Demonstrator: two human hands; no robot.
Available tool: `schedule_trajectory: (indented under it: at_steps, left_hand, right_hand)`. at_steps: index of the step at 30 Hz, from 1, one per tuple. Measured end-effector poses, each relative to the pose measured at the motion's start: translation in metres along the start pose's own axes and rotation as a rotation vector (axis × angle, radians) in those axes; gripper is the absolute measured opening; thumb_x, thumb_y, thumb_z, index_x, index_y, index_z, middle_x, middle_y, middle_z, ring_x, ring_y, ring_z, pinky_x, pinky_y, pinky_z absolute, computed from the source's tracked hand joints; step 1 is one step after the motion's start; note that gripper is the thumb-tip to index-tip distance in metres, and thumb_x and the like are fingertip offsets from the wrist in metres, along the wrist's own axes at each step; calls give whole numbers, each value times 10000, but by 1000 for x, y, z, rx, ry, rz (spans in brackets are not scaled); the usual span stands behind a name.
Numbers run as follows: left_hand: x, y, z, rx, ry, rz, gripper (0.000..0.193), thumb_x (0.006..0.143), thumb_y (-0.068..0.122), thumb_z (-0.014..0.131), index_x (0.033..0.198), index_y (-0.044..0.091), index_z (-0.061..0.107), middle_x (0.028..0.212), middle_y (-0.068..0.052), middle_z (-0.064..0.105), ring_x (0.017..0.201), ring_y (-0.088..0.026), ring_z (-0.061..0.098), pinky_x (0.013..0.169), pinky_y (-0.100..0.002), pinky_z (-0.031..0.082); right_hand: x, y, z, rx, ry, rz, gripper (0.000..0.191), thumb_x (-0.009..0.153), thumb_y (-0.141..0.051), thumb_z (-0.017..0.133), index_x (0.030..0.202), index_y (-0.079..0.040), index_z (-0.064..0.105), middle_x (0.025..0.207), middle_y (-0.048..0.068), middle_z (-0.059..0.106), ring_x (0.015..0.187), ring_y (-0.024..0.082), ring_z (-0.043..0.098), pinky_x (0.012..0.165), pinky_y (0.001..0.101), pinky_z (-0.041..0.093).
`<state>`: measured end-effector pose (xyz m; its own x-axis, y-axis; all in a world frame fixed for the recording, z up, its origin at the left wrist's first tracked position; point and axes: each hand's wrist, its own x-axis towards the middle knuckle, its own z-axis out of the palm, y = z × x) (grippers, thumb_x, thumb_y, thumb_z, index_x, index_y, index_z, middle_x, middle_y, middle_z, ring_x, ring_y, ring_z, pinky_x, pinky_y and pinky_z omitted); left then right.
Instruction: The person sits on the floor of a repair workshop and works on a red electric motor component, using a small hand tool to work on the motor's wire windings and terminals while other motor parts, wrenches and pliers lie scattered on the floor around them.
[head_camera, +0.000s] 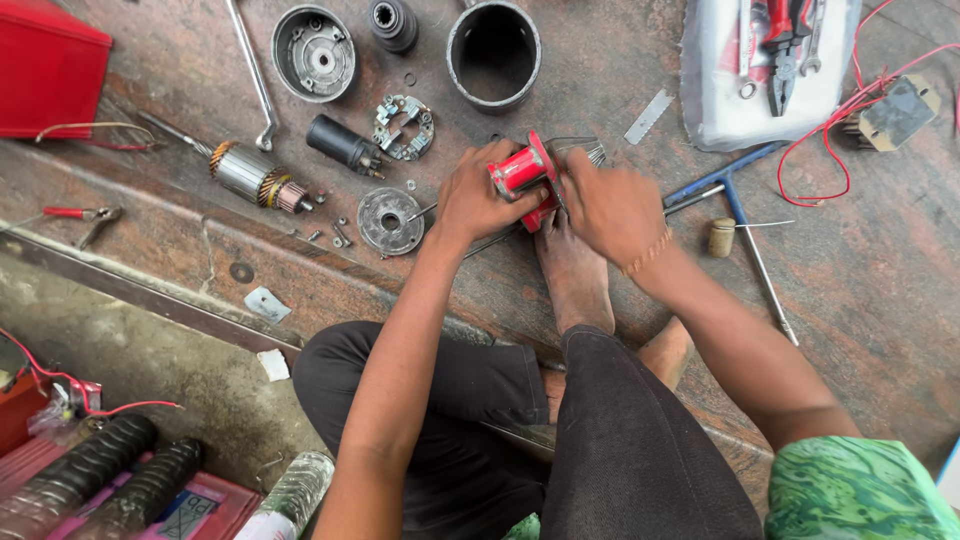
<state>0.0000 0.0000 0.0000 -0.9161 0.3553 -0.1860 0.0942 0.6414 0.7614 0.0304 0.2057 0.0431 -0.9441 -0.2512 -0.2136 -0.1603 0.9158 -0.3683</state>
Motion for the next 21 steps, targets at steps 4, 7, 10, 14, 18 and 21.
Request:
schedule_trajectory:
  at_steps: [4, 7, 10, 14, 18, 21]
  left_hand:
    - [52, 25, 96, 19, 34, -1, 505, 728, 502, 823, 1034, 144, 640, 1071, -50, 703, 1027, -353, 621, 822, -499, 513]
    - [71, 37, 119, 60, 67, -3, 526, 689, 505, 829, 1031, 151, 647, 1037, -45, 693, 1000, -329, 628, 810, -486, 522]
    - [85, 45, 118, 135, 84, 32, 545, 660, 496, 836, 1039, 153, 647, 1039, -42, 693, 957, -335, 613, 787, -487, 518]
    - [94, 45, 120, 124, 78, 3, 552, 667, 502, 832, 1057, 159, 646, 1035, -41, 689, 962, -334, 613, 778, -484, 518]
    - [112, 45, 125, 93, 80, -4, 549, 679, 511, 826, 1065, 165, 647, 1036, -38, 690, 971, -332, 618, 792, -480, 520]
    - [113, 38, 114, 116, 77, -23, 543, 680, 513, 820, 1058, 164, 644, 1035, -39, 689, 979, -332, 620, 799, -485, 518]
  right_hand:
    - [-28, 113, 31, -43, -8, 77, 205, 991, -261, 592, 1141, -124, 567, 631, 186, 653, 600, 427, 657, 535, 547, 489]
    - [-5, 149, 45, -24, 18, 77, 170, 1025, -256, 578, 1143, -134, 575, 657, 184, 662, 626, 424, 665, 547, 546, 493]
    - [36, 162, 51, -14, 98, 1, 195, 1016, -232, 580, 1192, -153, 604, 696, 188, 674, 631, 440, 658, 515, 551, 484]
    - [40, 176, 56, 5, 82, -37, 176, 1024, -237, 584, 1178, -160, 620, 693, 185, 666, 645, 429, 661, 544, 544, 490]
    - [11, 191, 57, 10, 84, -25, 213, 1004, -226, 590, 1204, -160, 623, 663, 170, 656, 629, 407, 661, 540, 533, 486]
    - [22, 179, 58, 5, 86, 0, 224, 994, -227, 595, 1206, -162, 627, 651, 159, 659, 604, 400, 657, 523, 529, 480]
